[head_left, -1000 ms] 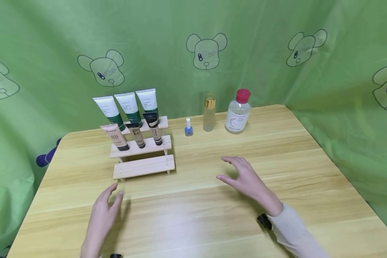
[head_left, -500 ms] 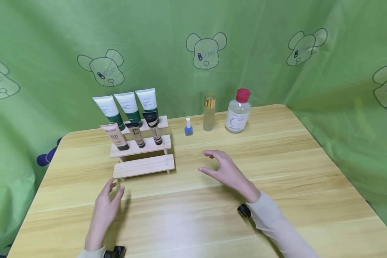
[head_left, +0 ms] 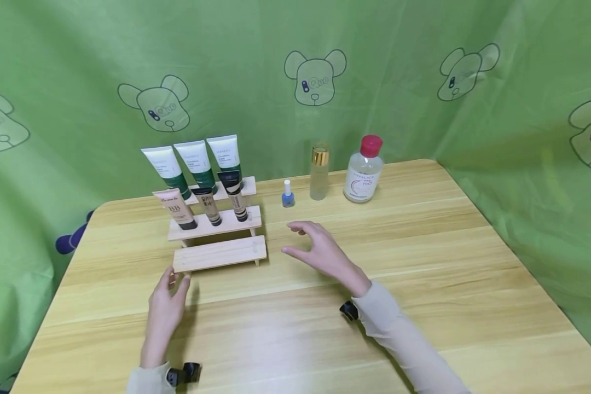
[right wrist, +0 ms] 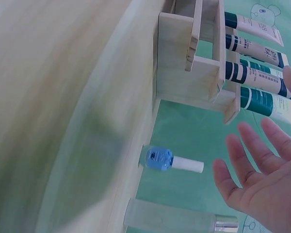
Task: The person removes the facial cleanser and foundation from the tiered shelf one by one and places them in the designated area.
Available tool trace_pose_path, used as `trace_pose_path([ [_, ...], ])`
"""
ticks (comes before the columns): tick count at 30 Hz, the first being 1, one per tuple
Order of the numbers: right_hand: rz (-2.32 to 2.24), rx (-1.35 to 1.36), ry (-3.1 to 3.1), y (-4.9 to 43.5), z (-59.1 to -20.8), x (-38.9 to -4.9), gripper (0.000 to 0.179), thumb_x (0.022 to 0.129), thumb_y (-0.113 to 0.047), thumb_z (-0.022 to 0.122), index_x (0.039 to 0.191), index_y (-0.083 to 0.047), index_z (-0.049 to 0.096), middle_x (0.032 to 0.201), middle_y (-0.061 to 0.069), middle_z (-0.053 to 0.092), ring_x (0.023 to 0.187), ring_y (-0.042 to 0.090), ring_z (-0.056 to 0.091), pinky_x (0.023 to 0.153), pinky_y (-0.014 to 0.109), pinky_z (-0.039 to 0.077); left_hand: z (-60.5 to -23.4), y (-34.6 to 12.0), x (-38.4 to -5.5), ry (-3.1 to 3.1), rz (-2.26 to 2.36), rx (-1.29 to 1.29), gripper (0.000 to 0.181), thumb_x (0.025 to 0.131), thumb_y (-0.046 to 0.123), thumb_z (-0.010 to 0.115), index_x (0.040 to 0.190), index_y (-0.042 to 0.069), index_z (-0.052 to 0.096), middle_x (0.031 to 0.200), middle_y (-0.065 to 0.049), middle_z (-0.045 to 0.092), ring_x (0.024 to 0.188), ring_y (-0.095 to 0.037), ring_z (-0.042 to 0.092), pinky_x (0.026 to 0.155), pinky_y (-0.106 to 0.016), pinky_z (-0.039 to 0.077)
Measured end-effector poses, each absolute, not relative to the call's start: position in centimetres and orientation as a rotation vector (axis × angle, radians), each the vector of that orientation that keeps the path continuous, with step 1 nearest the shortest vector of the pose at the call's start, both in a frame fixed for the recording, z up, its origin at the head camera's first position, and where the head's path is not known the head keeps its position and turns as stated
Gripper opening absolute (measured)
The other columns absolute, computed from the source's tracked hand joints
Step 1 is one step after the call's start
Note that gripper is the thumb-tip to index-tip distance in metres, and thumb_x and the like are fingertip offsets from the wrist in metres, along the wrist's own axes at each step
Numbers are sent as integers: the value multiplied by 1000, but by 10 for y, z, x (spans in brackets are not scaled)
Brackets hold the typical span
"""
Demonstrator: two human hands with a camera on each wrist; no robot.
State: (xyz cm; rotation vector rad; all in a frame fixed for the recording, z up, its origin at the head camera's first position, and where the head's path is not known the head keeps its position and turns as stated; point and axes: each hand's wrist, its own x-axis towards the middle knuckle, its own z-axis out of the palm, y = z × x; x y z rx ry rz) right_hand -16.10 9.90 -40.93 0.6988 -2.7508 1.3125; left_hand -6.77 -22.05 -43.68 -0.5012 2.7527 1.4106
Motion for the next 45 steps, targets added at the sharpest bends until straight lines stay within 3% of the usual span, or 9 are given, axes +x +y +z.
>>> trace_pose_path([
  [7, 1353, 717, -2757, 81, -411, -168, 58, 82, -36, 74, 129, -9, 55, 125, 8, 59, 111, 25, 53, 95, 46, 45, -441, -222, -70, 2744, 1461, -567, 63, 100, 25, 48, 146, -7, 21, 136, -28, 44, 127, -44, 40, 108, -55, 31],
  [14, 1376, 734, -2756, 66, -410, -172, 58, 83, -34, 73, 130, -6, 54, 127, 9, 57, 112, 25, 53, 96, 46, 45, -448, -221, -74, 2786, 1539, -679, 56, 98, 21, 52, 142, -6, 33, 122, -27, 56, 114, -38, 54, 96, -48, 45],
  [18, 1376, 747, -2752, 59, -409, -177, 58, 83, -33, 73, 130, -6, 54, 129, 9, 56, 114, 26, 53, 97, 44, 45, -449, -220, -76, 2815, 1541, -724, 53, 97, 20, 53, 140, -5, 38, 116, -25, 59, 107, -35, 57, 87, -34, 47],
  [24, 1383, 793, -2760, 50, -408, -183, 60, 84, -35, 72, 133, -7, 51, 134, 9, 52, 121, 30, 49, 103, 45, 41, -451, -220, -79, 2853, 1554, -770, 50, 95, 23, 57, 136, -4, 45, 111, -24, 62, 100, -32, 60, 72, -12, 40],
  [29, 1386, 799, -2750, 42, -408, -191, 61, 87, -38, 68, 136, -9, 48, 137, 9, 49, 127, 28, 44, 107, 47, 35, -455, -221, -81, 2849, 1616, -811, 48, 94, 25, 60, 131, -3, 51, 108, -23, 63, 94, -25, 61, 68, -8, 40],
  [36, 1414, 836, -2669, 32, -410, -204, 58, 89, -30, 67, 136, -3, 46, 132, 12, 51, 122, 31, 48, 104, 42, 40, -460, -222, -84, 2744, 1749, -881, 51, 91, 28, 64, 131, -1, 52, 109, -19, 63, 77, 4, 52, 66, -6, 43],
  [45, 1480, 863, -2640, 15, -405, -217, 55, 90, -23, 66, 137, -1, 45, 134, 14, 50, 119, 27, 52, 103, 33, 42, -466, -221, -86, 2631, 1902, -934, 57, 89, 29, 67, 132, -4, 50, 90, 0, 64, 69, 6, 54, 62, -9, 46],
])
